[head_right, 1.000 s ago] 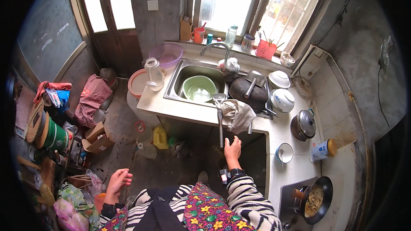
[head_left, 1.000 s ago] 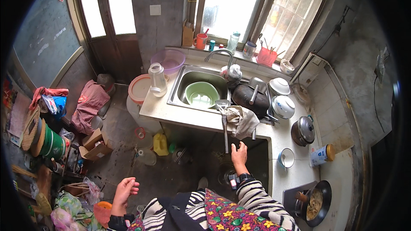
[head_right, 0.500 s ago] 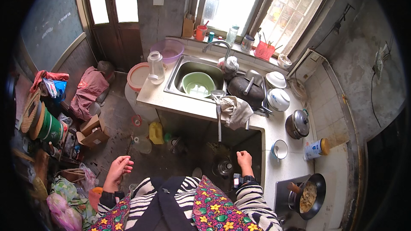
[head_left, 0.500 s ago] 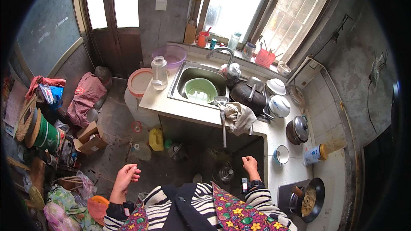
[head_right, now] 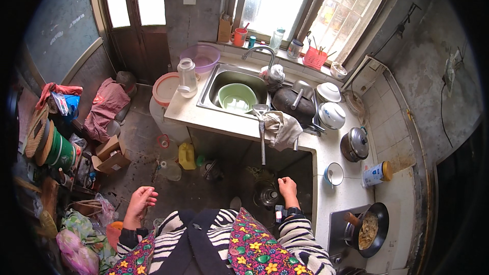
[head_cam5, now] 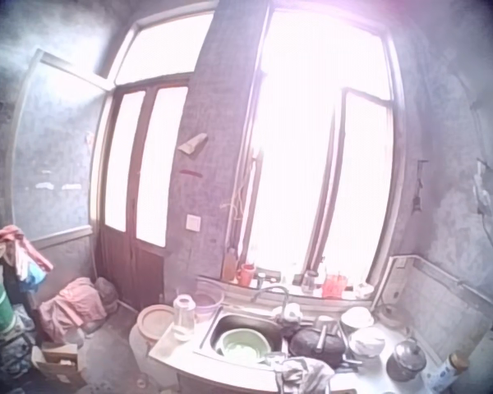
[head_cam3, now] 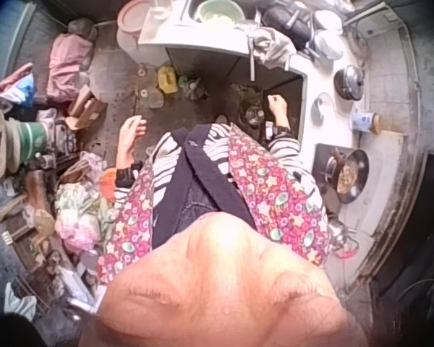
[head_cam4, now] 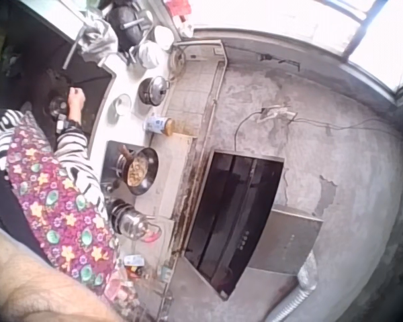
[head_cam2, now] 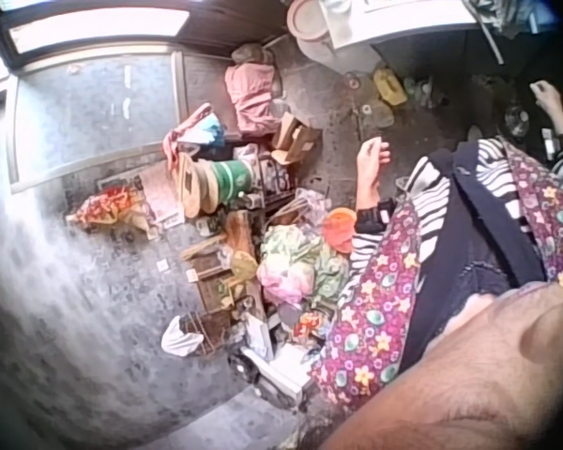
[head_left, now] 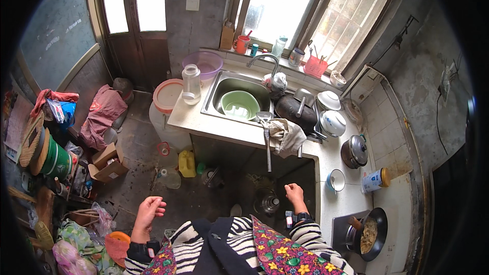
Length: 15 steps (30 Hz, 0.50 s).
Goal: The person stirs food in a wok on a gas stove, then wipes the countertop with a cloth, and finally writes on a notepad with a red pen. The person handles a wok, ladle, cloth, and pen during the sequence.
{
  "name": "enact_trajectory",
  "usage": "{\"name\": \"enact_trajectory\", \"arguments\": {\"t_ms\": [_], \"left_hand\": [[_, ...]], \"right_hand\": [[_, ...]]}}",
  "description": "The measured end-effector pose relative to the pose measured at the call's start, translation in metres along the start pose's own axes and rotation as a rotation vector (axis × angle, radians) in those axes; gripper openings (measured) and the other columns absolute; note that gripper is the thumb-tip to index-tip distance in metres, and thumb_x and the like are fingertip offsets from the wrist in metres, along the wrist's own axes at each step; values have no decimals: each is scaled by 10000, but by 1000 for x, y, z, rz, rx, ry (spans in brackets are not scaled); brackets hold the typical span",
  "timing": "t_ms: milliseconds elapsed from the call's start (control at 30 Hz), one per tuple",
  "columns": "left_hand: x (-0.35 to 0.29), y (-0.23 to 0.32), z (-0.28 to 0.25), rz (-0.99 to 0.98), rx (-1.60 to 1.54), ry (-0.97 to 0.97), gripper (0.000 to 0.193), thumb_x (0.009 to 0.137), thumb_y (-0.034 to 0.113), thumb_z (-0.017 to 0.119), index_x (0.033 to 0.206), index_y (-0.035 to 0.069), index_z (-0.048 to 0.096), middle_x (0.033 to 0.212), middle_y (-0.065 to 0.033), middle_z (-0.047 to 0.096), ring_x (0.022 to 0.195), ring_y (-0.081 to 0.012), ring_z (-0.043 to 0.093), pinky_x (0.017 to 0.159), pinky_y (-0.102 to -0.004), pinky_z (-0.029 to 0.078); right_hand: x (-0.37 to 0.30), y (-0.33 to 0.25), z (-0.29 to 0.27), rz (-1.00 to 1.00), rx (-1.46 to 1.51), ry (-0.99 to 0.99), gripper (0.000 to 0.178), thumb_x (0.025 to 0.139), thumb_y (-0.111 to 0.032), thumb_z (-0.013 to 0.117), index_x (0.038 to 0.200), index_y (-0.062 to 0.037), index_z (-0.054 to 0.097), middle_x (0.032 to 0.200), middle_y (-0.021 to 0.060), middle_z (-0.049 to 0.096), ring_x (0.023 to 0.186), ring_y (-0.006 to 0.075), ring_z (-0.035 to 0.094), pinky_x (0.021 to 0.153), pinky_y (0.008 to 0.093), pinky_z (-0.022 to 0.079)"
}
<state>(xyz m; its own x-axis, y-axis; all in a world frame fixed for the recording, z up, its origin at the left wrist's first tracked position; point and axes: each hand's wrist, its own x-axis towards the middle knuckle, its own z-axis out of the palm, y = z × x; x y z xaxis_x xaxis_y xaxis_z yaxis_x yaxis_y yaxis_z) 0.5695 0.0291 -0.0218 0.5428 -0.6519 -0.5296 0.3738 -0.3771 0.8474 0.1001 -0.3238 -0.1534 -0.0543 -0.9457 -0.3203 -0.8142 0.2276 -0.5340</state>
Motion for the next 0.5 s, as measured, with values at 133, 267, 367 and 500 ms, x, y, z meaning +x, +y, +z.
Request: {"name": "enact_trajectory", "arguments": {"t_ms": [133,267,367,500], "left_hand": [[3,-3,-9,40,-66,140,183,908,213,676,886,106,529,794,-32,646,608,-88,604,480,-202,460],[4,1,-18,117,-233,259,313,873,121,677,727,177,406,582,43,465,421,-46,419,351,-185,283],[2,5,-18,156,-307,292,393,867,95,666,675,204,341,520,78,339,369,-29,287,340,-203,193],[0,14,-14,187,-355,313,436,877,123,682,657,216,316,507,90,282,356,-28,242,337,-218,163]], "right_hand": [[-3,-10,1,-60,-15,15,345,845,-381,641,993,-78,713,971,148,710,942,313,675,828,407,526],[-2,-15,4,-154,-15,90,306,858,-328,646,961,-46,708,832,111,708,735,224,683,703,355,540],[1,-15,6,-199,-7,124,288,866,-300,648,943,-29,705,761,89,707,631,177,686,636,327,546],[6,-13,8,-227,-4,127,286,863,-297,654,939,-26,704,750,80,703,620,164,679,617,313,545]]}}
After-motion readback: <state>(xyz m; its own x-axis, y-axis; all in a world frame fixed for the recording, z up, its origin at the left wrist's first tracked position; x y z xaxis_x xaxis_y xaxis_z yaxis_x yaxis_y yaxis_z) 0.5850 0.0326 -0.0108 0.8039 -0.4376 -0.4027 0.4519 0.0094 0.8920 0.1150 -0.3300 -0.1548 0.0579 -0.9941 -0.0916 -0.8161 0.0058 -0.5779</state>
